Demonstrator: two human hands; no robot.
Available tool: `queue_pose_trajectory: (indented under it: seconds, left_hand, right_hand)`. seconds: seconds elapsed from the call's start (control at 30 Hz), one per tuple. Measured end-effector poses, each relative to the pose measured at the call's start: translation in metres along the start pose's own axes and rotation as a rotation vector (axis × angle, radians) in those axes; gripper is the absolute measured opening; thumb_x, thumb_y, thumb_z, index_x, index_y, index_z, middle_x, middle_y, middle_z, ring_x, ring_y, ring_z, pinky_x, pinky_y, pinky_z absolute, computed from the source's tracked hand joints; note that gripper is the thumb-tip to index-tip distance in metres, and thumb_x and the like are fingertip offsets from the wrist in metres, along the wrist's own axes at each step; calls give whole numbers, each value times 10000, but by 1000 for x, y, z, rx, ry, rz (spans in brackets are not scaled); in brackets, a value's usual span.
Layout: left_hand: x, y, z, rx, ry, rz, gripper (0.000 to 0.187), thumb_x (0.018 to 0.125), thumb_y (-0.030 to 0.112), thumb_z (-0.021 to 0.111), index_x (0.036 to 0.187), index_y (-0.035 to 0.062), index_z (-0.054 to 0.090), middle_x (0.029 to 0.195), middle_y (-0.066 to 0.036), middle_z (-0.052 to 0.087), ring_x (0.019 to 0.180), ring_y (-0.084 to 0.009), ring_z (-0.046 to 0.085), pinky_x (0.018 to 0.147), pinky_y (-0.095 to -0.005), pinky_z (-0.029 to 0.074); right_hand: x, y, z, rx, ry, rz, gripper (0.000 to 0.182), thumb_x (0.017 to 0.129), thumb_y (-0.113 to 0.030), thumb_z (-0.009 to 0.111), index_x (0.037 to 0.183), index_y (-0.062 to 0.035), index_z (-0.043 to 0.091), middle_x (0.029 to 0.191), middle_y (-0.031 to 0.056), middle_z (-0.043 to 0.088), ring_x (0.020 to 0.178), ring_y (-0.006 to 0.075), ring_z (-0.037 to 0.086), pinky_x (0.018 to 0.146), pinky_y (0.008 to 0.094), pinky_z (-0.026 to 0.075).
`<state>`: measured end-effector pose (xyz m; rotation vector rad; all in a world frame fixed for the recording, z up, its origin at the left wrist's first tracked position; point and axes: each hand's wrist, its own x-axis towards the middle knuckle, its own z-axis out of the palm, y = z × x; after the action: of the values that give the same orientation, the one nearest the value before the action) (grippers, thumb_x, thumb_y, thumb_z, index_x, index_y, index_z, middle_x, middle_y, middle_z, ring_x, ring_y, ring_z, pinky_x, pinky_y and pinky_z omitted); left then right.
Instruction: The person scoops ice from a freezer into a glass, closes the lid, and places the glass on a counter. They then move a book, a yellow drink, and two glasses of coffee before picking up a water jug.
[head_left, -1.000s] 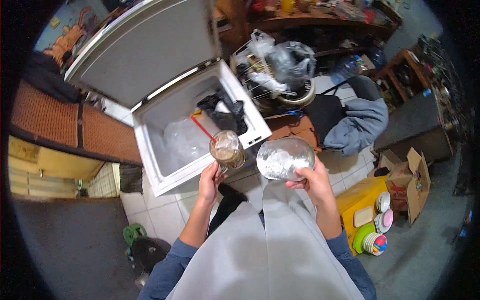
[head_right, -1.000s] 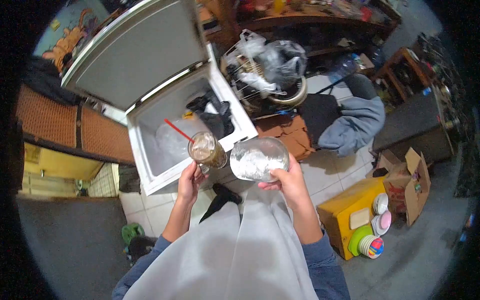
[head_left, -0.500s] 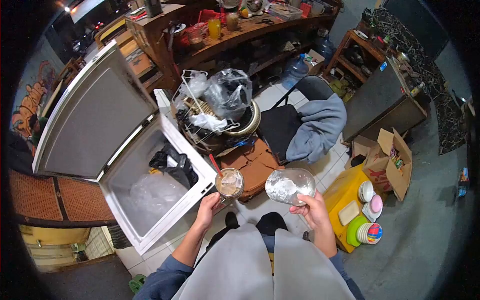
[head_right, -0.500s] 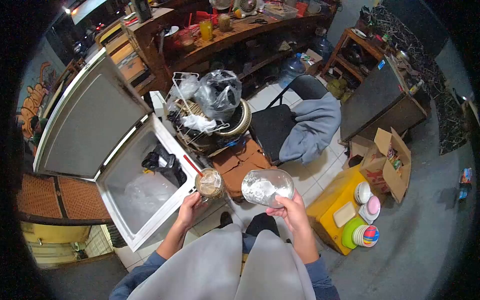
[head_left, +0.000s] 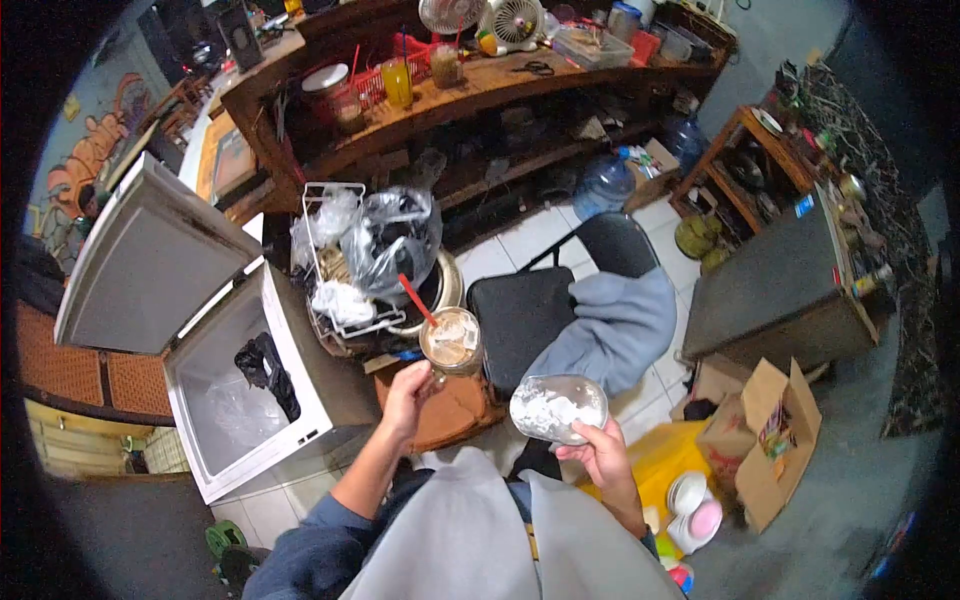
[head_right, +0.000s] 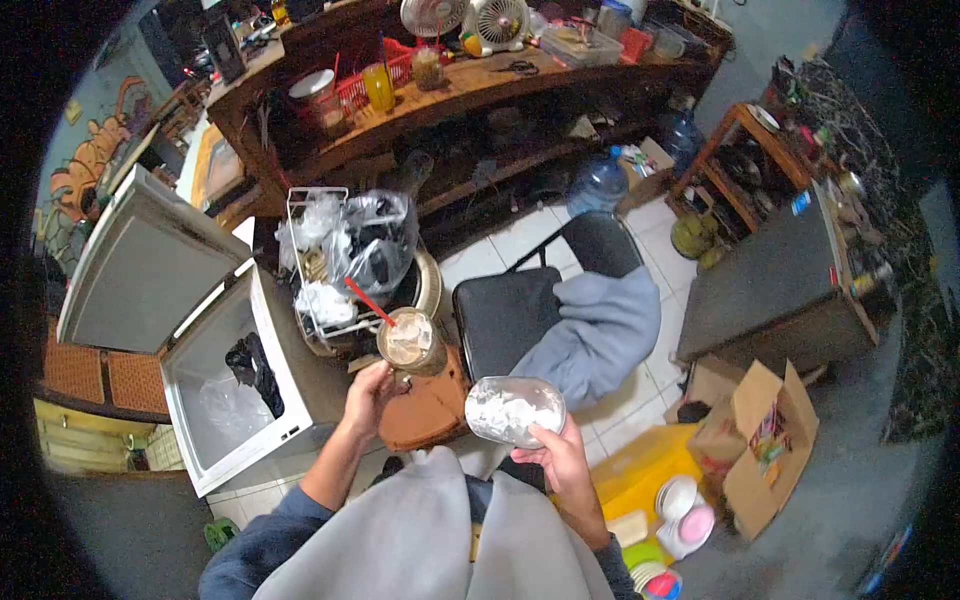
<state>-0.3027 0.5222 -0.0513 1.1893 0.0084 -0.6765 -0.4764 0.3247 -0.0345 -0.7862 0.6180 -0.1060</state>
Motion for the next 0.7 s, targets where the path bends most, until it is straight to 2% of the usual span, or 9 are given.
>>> queue_pose_trajectory:
  seconds: [0.07, 0.13, 0.27, 0.33, 0.37, 0.5, 0.63, 0.7]
  left_hand:
    - [21, -4, 35, -62, 12, -7, 261, 803, 278, 406, 592, 127, 377, 536, 56, 307, 514, -64, 337, 594, -238, 357]
    - [41, -4, 68, -64, 111, -27, 292, 807, 279, 398, 567, 133, 318, 527, 53, 283, 498, -65, 306, 586, -242, 350]
    - [68, 21, 98, 10, 35, 40, 283, 810, 277, 399, 577, 131, 334, 527, 50, 285, 488, -67, 287, 580, -245, 344]
    - [83, 32, 96, -31, 38, 34, 275, 810, 277, 408, 586, 132, 341, 526, 53, 287, 488, -65, 293, 580, -243, 344]
    - [85, 47, 102, -36, 37, 12, 278, 810, 284, 413, 589, 134, 340, 520, 57, 282, 484, -65, 298, 584, -246, 347]
    - [119, 75, 87, 63, -53, 37, 313, 814, 298, 403, 564, 132, 311, 508, 49, 270, 472, -66, 280, 598, -234, 327]
    - [164, 99, 93, 80, -3, 65, 291, 801, 291, 426, 565, 152, 329, 511, 54, 281, 482, -65, 284, 592, -242, 318]
    - [199, 110, 100, 80, 10, 53, 297, 801, 306, 419, 561, 153, 329, 506, 53, 279, 474, -71, 286, 605, -250, 334]
  right_hand:
    - [20, -47, -13, -61, -35, 3, 382, 721, -44, 466, 1070, -4, 317, 869, 155, 526, 571, 216, 573, 468, 307, 505]
    - [36, -85, -26, -127, -54, 6, 391, 720, -43, 461, 1076, -3, 304, 870, 155, 525, 578, 220, 573, 463, 306, 504]
    - [65, -134, -38, -266, -62, -15, 398, 716, -36, 443, 1084, -8, 294, 881, 162, 518, 573, 224, 573, 446, 294, 502]
    - [79, -139, -36, -207, -69, -54, 398, 717, -44, 443, 1088, -14, 300, 896, 157, 515, 579, 228, 573, 452, 294, 504]
    - [82, -138, -31, -179, -50, -89, 351, 726, -77, 462, 1047, -2, 343, 817, 151, 541, 498, 217, 558, 443, 287, 493]
    - [97, -125, -9, -38, -63, -95, 318, 723, -72, 458, 1017, 10, 365, 803, 162, 544, 504, 229, 561, 442, 294, 491]
    - [123, -126, 4, 14, -91, 72, 305, 717, -60, 451, 998, 36, 382, 788, 165, 551, 502, 217, 560, 442, 295, 488]
    - [141, -134, 3, -5, -112, 86, 323, 719, -63, 446, 1020, 23, 367, 821, 162, 544, 527, 216, 565, 446, 292, 492]
